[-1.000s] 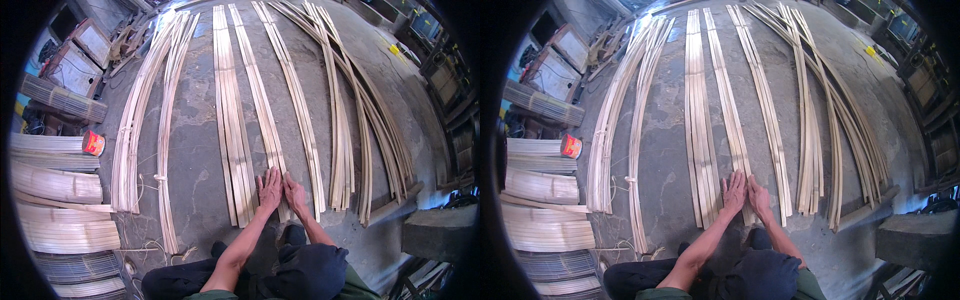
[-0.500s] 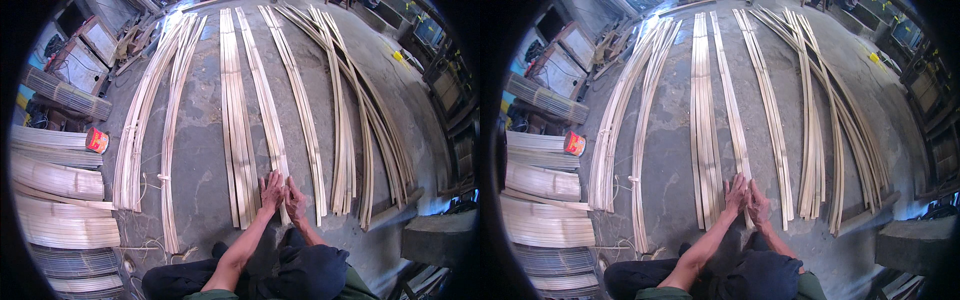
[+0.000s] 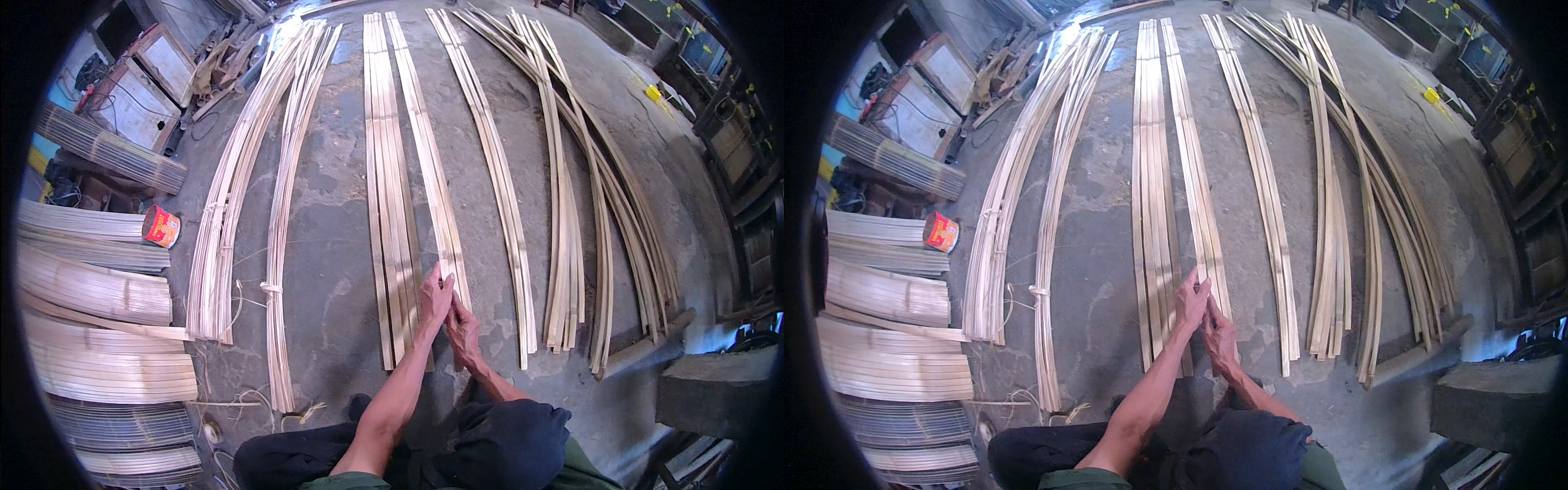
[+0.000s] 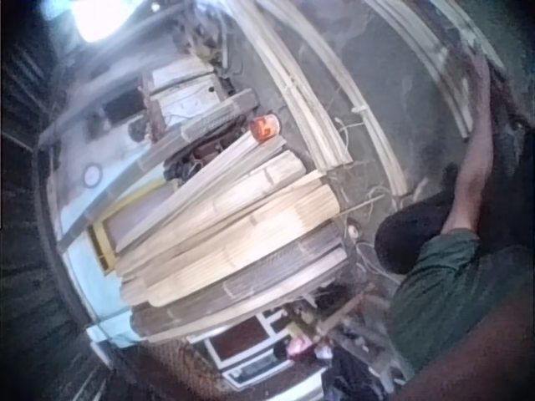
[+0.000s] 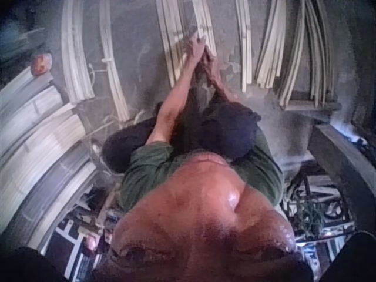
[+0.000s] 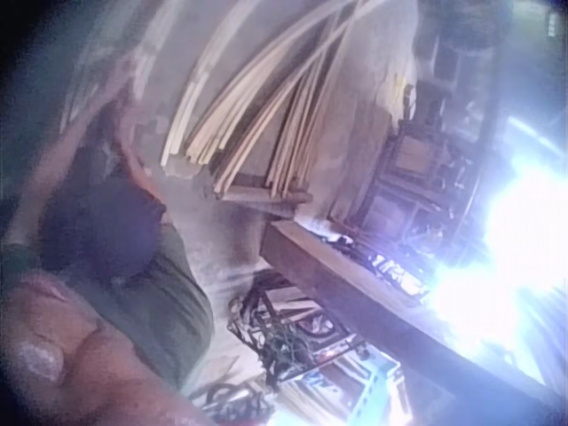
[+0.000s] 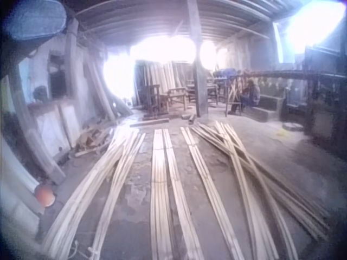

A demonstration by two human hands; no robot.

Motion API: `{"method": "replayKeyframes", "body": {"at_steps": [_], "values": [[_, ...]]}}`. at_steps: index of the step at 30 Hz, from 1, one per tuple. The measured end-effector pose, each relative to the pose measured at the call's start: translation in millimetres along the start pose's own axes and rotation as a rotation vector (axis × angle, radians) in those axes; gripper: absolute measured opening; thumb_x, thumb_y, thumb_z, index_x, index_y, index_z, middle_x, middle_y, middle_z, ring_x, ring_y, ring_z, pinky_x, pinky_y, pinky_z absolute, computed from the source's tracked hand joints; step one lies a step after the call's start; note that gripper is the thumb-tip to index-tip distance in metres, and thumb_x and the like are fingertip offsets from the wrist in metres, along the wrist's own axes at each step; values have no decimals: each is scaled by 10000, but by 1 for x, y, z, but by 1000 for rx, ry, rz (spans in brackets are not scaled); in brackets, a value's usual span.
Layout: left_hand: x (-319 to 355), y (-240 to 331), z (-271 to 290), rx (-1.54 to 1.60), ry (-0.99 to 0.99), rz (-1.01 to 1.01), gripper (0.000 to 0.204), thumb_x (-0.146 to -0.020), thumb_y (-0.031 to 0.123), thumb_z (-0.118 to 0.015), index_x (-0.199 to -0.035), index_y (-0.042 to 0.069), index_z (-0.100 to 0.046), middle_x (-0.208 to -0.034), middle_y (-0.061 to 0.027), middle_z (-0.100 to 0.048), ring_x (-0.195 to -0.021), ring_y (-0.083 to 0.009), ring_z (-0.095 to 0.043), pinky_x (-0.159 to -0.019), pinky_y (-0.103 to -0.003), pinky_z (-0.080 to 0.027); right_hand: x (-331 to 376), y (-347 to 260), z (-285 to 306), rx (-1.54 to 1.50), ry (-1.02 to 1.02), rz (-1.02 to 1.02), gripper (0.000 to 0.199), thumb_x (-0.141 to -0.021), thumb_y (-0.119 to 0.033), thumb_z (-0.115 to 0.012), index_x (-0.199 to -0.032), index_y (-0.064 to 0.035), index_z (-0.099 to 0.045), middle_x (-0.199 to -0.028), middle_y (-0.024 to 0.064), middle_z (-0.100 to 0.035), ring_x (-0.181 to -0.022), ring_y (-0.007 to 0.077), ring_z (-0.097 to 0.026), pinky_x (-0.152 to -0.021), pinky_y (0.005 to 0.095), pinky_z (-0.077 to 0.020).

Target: The person sits on the workshop floor and arranges long, thin wooden strips into parallel rows. They pick up individual strips, align them side by side, and adjust their positions to form a neat layout.

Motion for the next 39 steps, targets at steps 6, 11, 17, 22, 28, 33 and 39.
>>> {"method": "replayKeyframes", "body": {"at_steps": [6,11,17,22,28,33,39], "values": [[-5,-29,1,-130,106,-135,577,-858,189,-587,-1354,-77,-461,-940,-251,-648,-846,-333,-657,-759,-403,-511,8,-17,-9,80,-67,38,451,-988,-149,-517,-1429,-97,-437,-996,211,-686,-869,132,-614,-755,287,-488],[-12,-28,-13,-228,-31,-47,558,-852,153,-585,-1334,-98,-459,-968,-286,-628,-885,-397,-639,-798,-444,-500,-4,11,0,456,-207,76,532,-941,-122,-540,-1451,-100,-390,-878,300,-612,-766,358,-669,-689,401,-507],[-18,-37,-8,-312,61,-150,563,-810,137,-611,-1301,-107,-479,-894,-267,-550,-866,-415,-575,-752,-476,-465,-14,0,-6,520,-233,202,522,-915,-117,-531,-1422,-89,-408,-823,291,-610,-763,460,-611,-683,494,-475],[-15,-26,-21,-359,-82,-80,549,-886,122,-559,-1368,-87,-398,-1019,-250,-500,-899,-383,-570,-755,-449,-479,-16,13,7,544,-204,185,503,-913,-129,-533,-1405,-96,-433,-782,281,-602,-736,454,-602,-672,506,-467],[-10,-26,-11,-327,-17,-58,534,-870,121,-557,-1346,-84,-424,-1015,-265,-515,-908,-399,-583,-761,-452,-485,-13,0,4,506,-242,113,474,-903,-129,-543,-1373,-118,-479,-786,277,-599,-735,435,-610,-665,493,-463],[-8,-23,-1,-359,84,-106,519,-859,124,-549,-1329,-73,-453,-1006,-267,-533,-883,-415,-589,-765,-458,-491,-8,-2,-5,299,-278,166,432,-896,-87,-523,-1327,-112,-516,-884,260,-628,-803,420,-629,-712,458,-486],[-9,-30,20,-342,118,-63,498,-851,165,-561,-1284,-71,-494,-997,-260,-541,-976,-410,-565,-830,-467,-462,-11,-13,-24,196,-337,141,439,-862,-40,-522,-1295,-105,-542,-1018,231,-647,-946,379,-648,-830,402,-493]]}}
Point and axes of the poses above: each hand's wrist, its own x-axis away from the middle knuckle, its own z-axis out of the back of the hand, y = z × x, the point moved 5 cm from there along -x, towards the middle knuckle
